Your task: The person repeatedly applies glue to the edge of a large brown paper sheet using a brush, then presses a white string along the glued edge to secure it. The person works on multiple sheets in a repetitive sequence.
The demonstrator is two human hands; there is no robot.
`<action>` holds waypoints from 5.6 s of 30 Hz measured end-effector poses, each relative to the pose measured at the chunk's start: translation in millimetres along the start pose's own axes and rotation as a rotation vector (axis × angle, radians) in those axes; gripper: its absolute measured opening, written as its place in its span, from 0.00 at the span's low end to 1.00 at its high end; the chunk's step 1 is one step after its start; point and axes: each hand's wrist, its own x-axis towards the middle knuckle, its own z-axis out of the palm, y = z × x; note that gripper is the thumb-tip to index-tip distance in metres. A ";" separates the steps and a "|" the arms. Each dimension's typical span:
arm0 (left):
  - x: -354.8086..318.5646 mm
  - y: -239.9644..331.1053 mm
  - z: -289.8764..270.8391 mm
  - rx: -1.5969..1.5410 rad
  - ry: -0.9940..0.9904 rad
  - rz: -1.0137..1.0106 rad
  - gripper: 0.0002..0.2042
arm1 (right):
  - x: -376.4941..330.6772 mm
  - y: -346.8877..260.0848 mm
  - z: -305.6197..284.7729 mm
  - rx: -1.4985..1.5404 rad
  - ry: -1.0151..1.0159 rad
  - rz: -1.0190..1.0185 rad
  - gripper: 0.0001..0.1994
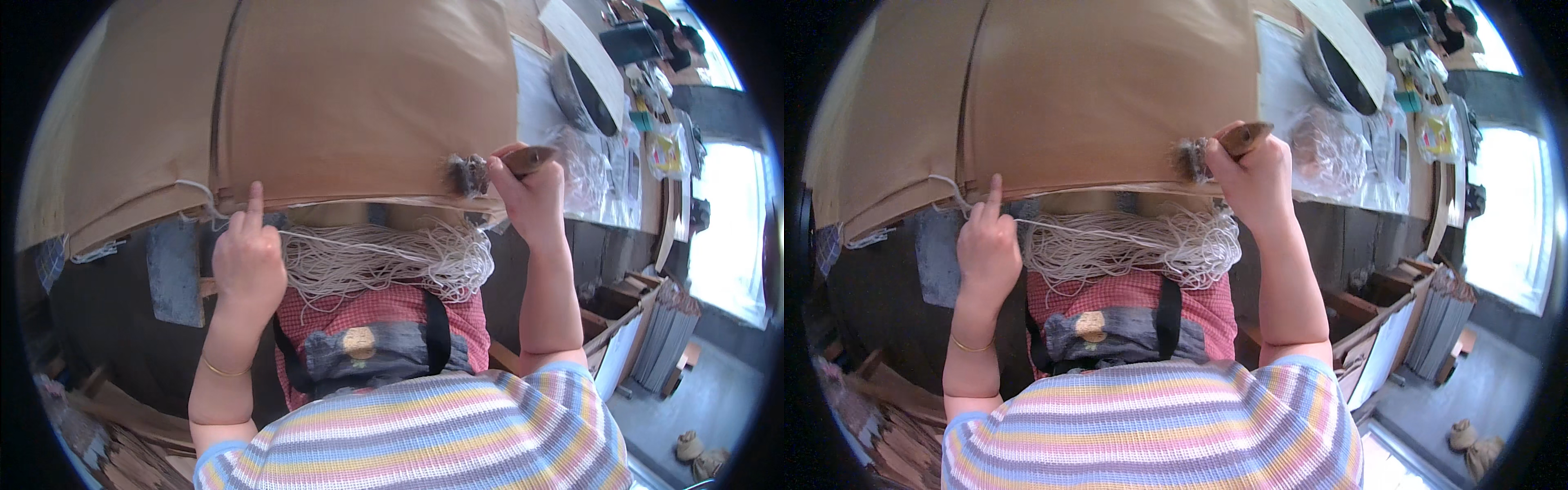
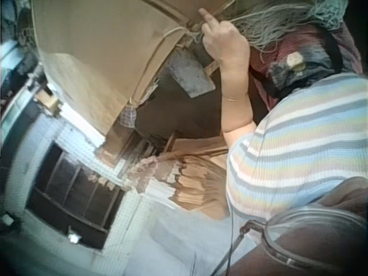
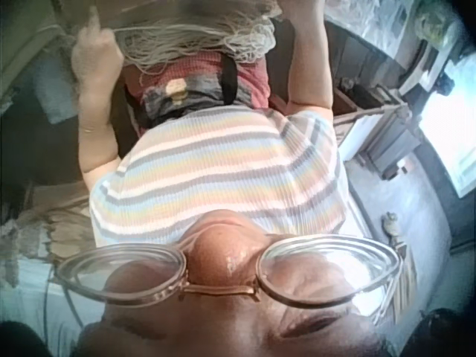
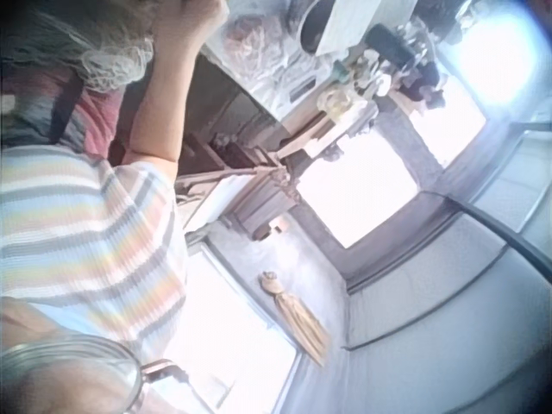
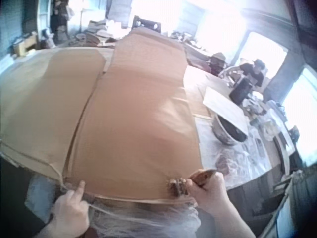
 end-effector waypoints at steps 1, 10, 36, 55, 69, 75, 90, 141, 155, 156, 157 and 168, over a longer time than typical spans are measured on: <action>-0.2 0.5 1.2 0.021 0.012 0.003 0.02 | 0.9 7.1 -4.0 -0.025 0.018 -0.001 0.07; 0.9 5.8 -10.2 0.007 -0.119 -0.064 0.06 | 5.9 31.8 -48.0 0.493 0.095 0.047 0.07; -64.5 -2.4 -168.6 -0.616 0.291 0.061 0.12 | -108.7 24.7 -58.5 0.724 -0.598 -0.425 0.07; 22.5 -92.5 -83.3 -0.664 0.152 -0.248 0.05 | -14.6 56.4 -84.4 0.177 -0.228 -0.031 0.03; 28.4 -25.5 -14.2 0.347 0.338 -0.099 0.14 | -18.9 107.4 18.8 0.023 0.079 0.074 0.14; 28.9 -23.9 7.8 -0.022 0.363 0.208 0.18 | -13.6 107.0 -7.3 0.813 -0.257 0.280 0.14; 45.6 -34.2 -26.3 -0.460 0.033 0.227 0.15 | -10.8 81.2 24.1 -0.166 0.028 -0.627 0.08; -26.9 -78.3 -50.4 -0.606 0.588 -0.573 0.13 | -10.5 31.6 78.3 0.459 -0.042 0.036 0.13; -67.2 -384.0 -27.2 -0.240 0.575 -0.821 0.11 | 31.2 -144.6 216.3 0.603 -0.592 -0.004 0.22; -76.6 -399.8 -24.2 -0.160 0.527 -0.834 0.11 | 21.3 -151.3 185.2 0.603 -0.738 -0.033 0.22; -90.7 -423.7 -26.1 -0.032 0.548 -0.904 0.11 | 12.9 -147.7 159.5 0.608 -0.887 -0.053 0.23; -15.6 -57.0 -38.7 -0.187 0.479 -0.061 0.14 | -53.2 126.1 -147.4 -0.860 0.101 0.003 0.28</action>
